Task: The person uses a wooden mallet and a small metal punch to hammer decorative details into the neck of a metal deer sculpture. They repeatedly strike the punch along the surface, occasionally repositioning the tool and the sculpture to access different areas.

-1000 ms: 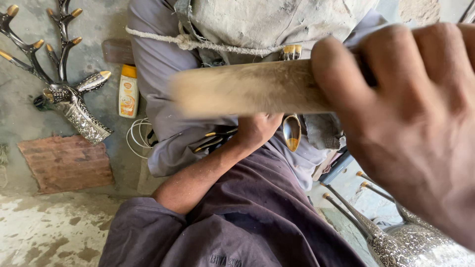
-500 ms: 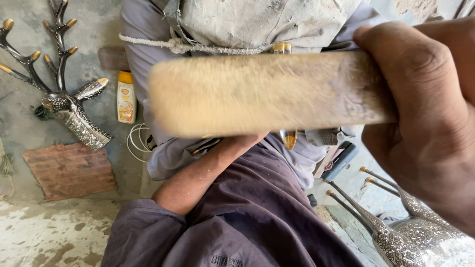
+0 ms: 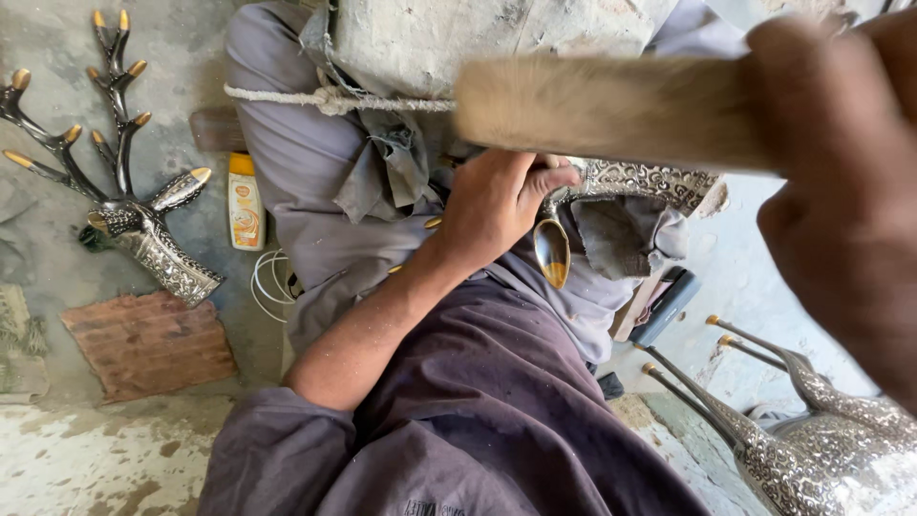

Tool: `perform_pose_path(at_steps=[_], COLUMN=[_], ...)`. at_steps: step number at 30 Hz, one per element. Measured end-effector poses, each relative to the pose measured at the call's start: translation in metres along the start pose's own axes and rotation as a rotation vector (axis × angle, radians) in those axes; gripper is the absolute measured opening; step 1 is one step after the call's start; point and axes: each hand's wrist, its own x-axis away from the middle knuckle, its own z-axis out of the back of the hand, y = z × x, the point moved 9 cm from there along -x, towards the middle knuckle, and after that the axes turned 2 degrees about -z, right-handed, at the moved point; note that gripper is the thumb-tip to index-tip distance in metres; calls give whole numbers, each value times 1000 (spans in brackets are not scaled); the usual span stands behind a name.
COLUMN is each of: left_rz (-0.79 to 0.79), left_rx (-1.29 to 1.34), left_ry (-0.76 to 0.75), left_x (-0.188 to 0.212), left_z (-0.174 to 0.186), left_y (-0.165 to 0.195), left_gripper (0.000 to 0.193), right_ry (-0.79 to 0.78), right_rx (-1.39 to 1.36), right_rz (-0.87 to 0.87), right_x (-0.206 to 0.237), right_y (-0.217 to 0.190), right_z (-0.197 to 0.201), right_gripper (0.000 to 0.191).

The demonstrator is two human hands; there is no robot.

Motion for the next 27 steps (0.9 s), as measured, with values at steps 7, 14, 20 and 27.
perform_pose_path(at_steps=[7,14,20,27], left_rz=[-74,-69,-174,-227], left_rx=[1,-63,-71,-48], left_ry=[-126,-185,-201,-255], left_x=[-28,-35,-30,-36], left_z=[-4,-15,-18,-24], left_y=[14,9,22,29], left_gripper=[33,35,30,30], right_ry=[-14,-5,-8,64], right_rx=[-220,-356,-455,-594], right_rz=[-187,-273,-362,-492], right_x=[51,93,132,168], right_y=[51,71,82,79], right_z=[-59,-101,-127,-146], right_gripper=[21,19,17,15])
